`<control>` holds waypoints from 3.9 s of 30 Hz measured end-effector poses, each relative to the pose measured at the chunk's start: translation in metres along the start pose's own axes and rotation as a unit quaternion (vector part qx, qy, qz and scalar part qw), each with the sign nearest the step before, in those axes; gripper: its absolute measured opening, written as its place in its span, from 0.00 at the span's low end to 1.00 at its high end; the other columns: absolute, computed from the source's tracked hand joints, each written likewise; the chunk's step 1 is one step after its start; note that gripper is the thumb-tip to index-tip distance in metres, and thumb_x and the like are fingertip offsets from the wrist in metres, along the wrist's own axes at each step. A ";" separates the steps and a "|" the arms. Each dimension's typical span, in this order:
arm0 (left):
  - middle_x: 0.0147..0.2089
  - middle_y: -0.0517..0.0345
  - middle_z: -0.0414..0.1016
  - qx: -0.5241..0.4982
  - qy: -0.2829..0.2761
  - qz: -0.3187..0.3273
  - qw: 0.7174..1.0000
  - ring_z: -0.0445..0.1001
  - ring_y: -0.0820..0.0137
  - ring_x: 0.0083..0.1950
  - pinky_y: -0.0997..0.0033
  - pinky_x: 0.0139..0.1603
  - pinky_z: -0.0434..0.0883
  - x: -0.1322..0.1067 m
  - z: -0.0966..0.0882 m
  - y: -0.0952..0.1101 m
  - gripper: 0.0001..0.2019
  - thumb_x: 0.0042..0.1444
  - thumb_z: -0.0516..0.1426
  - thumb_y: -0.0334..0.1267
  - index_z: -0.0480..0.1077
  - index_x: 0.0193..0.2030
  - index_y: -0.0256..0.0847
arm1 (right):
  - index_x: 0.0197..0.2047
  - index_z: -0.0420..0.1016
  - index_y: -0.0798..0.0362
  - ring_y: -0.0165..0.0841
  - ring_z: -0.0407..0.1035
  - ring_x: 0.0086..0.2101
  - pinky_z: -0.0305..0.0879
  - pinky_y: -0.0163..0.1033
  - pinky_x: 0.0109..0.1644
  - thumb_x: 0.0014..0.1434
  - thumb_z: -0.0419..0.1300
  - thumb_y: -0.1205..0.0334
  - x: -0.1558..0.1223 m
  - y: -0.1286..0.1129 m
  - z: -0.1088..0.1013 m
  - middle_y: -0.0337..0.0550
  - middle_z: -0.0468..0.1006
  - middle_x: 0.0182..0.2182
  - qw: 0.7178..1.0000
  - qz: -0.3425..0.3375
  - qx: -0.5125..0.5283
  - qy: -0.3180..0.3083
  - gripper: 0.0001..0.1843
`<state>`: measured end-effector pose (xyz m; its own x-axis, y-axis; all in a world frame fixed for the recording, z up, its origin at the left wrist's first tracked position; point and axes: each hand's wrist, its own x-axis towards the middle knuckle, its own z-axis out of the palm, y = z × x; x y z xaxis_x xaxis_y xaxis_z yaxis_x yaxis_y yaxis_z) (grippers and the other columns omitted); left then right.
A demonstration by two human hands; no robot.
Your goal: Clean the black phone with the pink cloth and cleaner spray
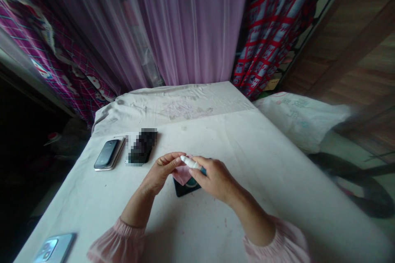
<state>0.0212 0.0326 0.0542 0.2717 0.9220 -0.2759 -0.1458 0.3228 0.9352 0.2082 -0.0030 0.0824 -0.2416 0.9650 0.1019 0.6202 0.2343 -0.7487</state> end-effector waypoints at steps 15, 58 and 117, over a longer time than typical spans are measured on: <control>0.34 0.54 0.81 0.093 -0.010 0.057 0.994 0.72 0.72 0.30 0.74 0.31 0.68 -0.006 0.002 0.009 0.22 0.42 0.68 0.55 0.80 0.38 0.40 | 0.53 0.76 0.53 0.37 0.76 0.39 0.66 0.37 0.42 0.58 0.55 0.62 -0.002 0.000 -0.006 0.48 0.82 0.42 0.999 -0.013 0.043 -0.018 0.19; 0.29 0.59 0.71 0.240 0.036 0.049 0.969 0.70 0.73 0.25 0.76 0.21 0.65 -0.001 0.025 -0.009 0.28 0.54 0.55 0.61 0.71 0.47 0.36 | 0.67 0.57 0.49 0.27 0.65 0.20 0.64 0.31 0.23 0.64 0.52 0.53 -0.017 0.058 0.024 0.34 0.71 0.23 0.966 0.014 0.257 -0.006 0.30; 0.29 0.55 0.73 -0.159 -0.003 -0.073 0.985 0.71 0.71 0.28 0.74 0.30 0.71 0.020 0.042 -0.017 0.19 0.37 0.54 0.26 0.73 0.40 0.32 | 0.59 0.66 0.50 0.40 0.75 0.47 0.72 0.40 0.47 0.63 0.49 0.57 0.007 0.078 0.025 0.49 0.78 0.50 0.978 -0.030 0.006 0.205 0.23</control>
<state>0.0687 0.0363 0.0419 0.3166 0.8603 -0.3996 -0.3960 0.5027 0.7684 0.2360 0.0191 0.0082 0.0434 0.9160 0.3989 0.6053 0.2935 -0.7399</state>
